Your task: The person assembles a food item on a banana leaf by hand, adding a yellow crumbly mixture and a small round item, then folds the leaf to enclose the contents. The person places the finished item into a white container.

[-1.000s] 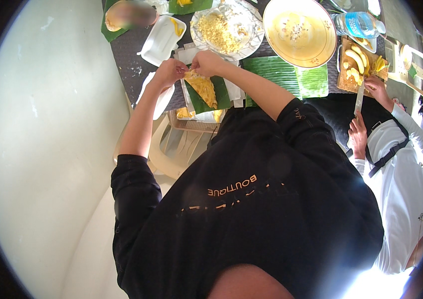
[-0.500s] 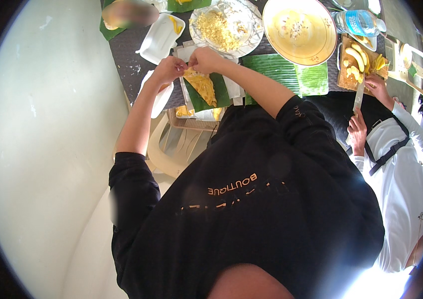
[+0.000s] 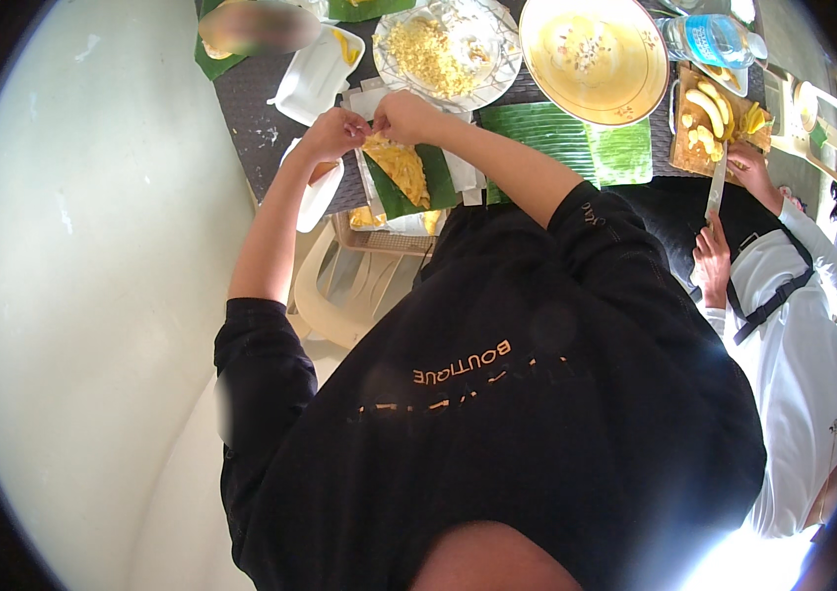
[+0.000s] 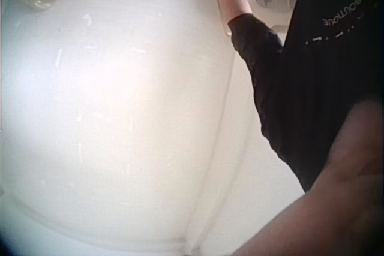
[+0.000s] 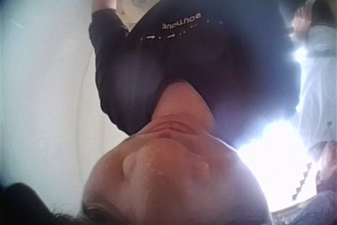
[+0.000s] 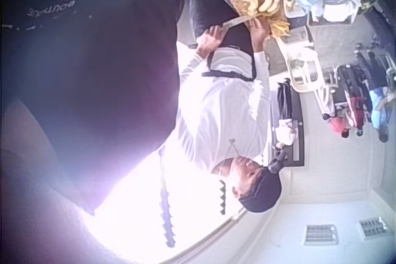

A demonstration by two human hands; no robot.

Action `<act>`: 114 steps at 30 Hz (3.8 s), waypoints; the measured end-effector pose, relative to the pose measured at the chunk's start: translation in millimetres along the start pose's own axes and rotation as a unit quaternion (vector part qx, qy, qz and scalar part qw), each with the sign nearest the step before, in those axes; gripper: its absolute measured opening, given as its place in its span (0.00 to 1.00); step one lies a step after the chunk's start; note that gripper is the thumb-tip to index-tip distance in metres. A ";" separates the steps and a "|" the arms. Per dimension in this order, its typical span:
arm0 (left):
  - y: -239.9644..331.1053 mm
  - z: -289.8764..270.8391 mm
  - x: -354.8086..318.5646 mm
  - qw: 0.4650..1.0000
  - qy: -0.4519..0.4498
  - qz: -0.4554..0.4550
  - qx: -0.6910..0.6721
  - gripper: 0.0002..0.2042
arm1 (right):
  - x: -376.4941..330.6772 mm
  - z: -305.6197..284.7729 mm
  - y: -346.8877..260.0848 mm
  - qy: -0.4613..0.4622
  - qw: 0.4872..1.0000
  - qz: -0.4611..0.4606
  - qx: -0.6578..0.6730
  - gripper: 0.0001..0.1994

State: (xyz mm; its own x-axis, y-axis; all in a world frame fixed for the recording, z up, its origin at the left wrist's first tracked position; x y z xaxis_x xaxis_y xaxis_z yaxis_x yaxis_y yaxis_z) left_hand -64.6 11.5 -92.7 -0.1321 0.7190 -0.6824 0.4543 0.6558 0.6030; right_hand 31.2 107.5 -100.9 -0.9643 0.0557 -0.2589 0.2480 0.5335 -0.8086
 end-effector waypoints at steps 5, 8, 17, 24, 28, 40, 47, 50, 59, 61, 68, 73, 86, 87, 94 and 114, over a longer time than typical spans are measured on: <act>-6.9 2.1 1.2 1.000 0.004 -0.010 -0.006 0.10 | 2.7 4.7 -3.1 -0.010 0.999 0.019 -0.032 0.09; -7.0 3.4 0.9 1.000 0.010 -0.011 -0.015 0.08 | 2.4 5.7 -3.0 -0.007 0.999 0.031 -0.038 0.08; -2.7 1.5 -5.5 1.000 0.012 -0.012 -0.003 0.08 | -3.2 3.3 -12.7 0.015 0.998 0.029 -0.053 0.06; 8.0 -0.9 -10.8 0.998 0.038 0.017 0.053 0.10 | -3.5 4.9 -18.8 0.036 0.997 0.029 -0.064 0.07; 8.7 -0.5 -11.4 0.997 0.048 0.022 0.056 0.11 | -3.0 6.9 -18.3 0.046 0.996 0.022 -0.067 0.07; 19.3 -1.9 -19.0 0.994 0.066 0.004 0.086 0.10 | -10.5 -10.2 -16.6 0.053 0.992 0.085 -0.074 0.07; 29.3 -2.6 -23.4 0.992 0.119 0.021 0.040 0.10 | -33.0 -41.1 -2.1 0.124 0.990 0.061 0.003 0.08; 39.6 0.2 -24.6 0.990 0.120 0.040 0.066 0.09 | -53.3 -50.5 2.9 0.126 0.987 0.092 0.030 0.08; 58.5 0.0 -31.4 0.972 0.217 0.077 0.045 0.11 | -153.9 -74.6 -1.8 0.199 0.964 0.160 0.068 0.10; 91.6 15.2 -32.1 0.961 0.215 0.168 0.035 0.09 | -185.0 -87.5 0.6 0.236 0.951 0.182 0.081 0.10; 235.6 96.7 -17.0 0.946 0.112 0.297 -0.065 0.07 | -286.1 -106.8 50.0 0.305 0.890 0.321 0.111 0.13; 324.0 134.1 14.1 0.927 0.085 0.352 -0.093 0.07 | -343.6 -118.6 98.5 0.323 0.877 0.349 0.063 0.14; 444.6 245.0 176.8 0.913 0.122 0.389 -0.028 0.08 | -417.2 -170.6 152.8 0.354 0.852 0.369 0.114 0.14; 449.6 250.5 188.4 0.904 0.148 0.401 -0.017 0.08 | -419.6 -172.7 155.1 0.348 0.854 0.369 0.118 0.14; 501.4 278.1 207.5 0.890 0.090 0.426 0.139 0.20 | -426.1 -162.6 157.3 0.311 0.859 0.378 0.146 0.14; 499.9 270.7 224.0 0.877 0.050 0.425 0.220 0.11 | -431.0 -162.9 151.1 0.335 0.856 0.360 0.160 0.10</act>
State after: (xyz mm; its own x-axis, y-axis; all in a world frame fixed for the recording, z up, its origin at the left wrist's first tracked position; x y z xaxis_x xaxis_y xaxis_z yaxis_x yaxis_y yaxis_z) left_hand 371.4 438.1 -55.9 0.3515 0.9361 -0.0107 0.7191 -0.2626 0.6433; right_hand 469.2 301.6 -25.5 -0.3603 0.8020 -0.4765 0.7097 -0.0959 -0.6980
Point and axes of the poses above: each hand's wrist, its own x-axis towards the middle knuckle, its own z-axis out of the palm, y = z × x, the point moved 6 cm from there along x, towards the middle knuckle, and after that the axes turned 3 degrees about -x, right-handed, at the moved point
